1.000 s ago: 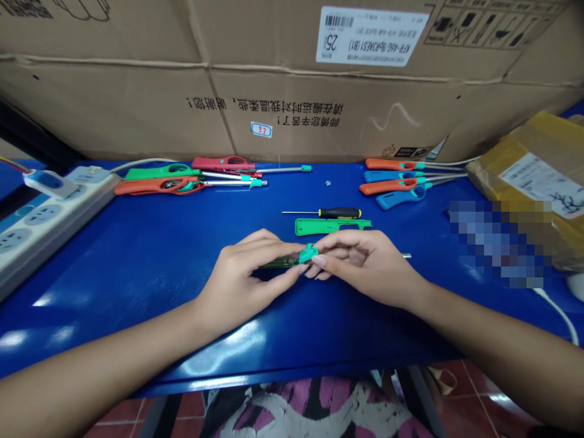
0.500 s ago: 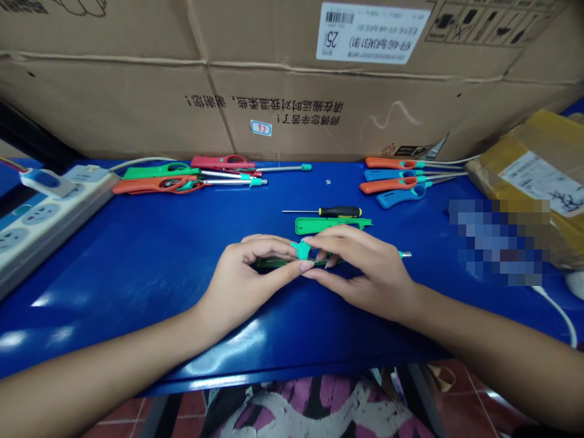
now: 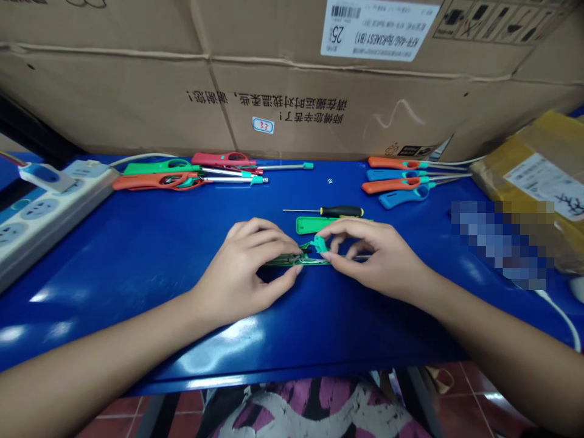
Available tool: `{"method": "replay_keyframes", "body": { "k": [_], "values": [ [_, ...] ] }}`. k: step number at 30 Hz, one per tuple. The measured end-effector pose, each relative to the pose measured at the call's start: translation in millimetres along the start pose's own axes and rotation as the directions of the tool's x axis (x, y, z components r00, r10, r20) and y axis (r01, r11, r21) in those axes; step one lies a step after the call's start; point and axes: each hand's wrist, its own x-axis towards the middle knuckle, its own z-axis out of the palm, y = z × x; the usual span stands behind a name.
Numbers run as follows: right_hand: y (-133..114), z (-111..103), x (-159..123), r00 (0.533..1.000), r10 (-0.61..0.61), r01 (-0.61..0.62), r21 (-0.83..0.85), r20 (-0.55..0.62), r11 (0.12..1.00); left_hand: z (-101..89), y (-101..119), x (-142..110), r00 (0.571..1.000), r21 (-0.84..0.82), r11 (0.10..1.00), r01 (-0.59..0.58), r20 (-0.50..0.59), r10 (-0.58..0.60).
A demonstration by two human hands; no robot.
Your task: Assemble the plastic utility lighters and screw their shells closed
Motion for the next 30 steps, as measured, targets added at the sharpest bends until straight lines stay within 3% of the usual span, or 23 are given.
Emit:
{"method": "replay_keyframes", "body": {
  "k": [3, 8, 19, 22, 26, 30],
  "values": [
    [6.7, -8.9, -0.4, 0.999, -0.044, 0.046, -0.160, 0.015, 0.986, -2.5, -8.3, -0.7, 0.999, 0.073, 0.997, -0.007, 0.051, 0.003],
    [10.6, -14.6, -1.3, 0.980, -0.146, 0.187, -0.387, 0.133, 0.903, 1.8, -14.5, -4.0, 0.985, 0.163, 0.985, -0.062, 0.167, 0.034],
    [5.8, -12.4, -3.2, 0.957, -0.049, 0.145, -0.326, 0.286, 0.934, 6.2, -8.1, -6.6, 0.963, 0.111, 0.989, -0.096, 0.262, 0.065],
    [5.4, -9.9, -2.2, 0.965, -0.077, 0.154, -0.307, 0.249, 0.939, 7.6, -9.1, -7.3, 0.963, 0.140, 0.985, -0.103, 0.261, 0.064],
    [7.3, -6.4, -0.7, 0.988, -0.028, 0.083, -0.367, 0.152, 0.926, 8.3, -9.9, -8.4, 0.965, 0.156, 0.982, -0.112, 0.253, 0.070],
    [6.1, -7.9, -1.9, 0.978, -0.002, 0.072, -0.328, 0.210, 0.942, 8.6, -10.9, -7.5, 0.963, 0.160, 0.980, -0.119, 0.260, 0.074]
  ]
}}
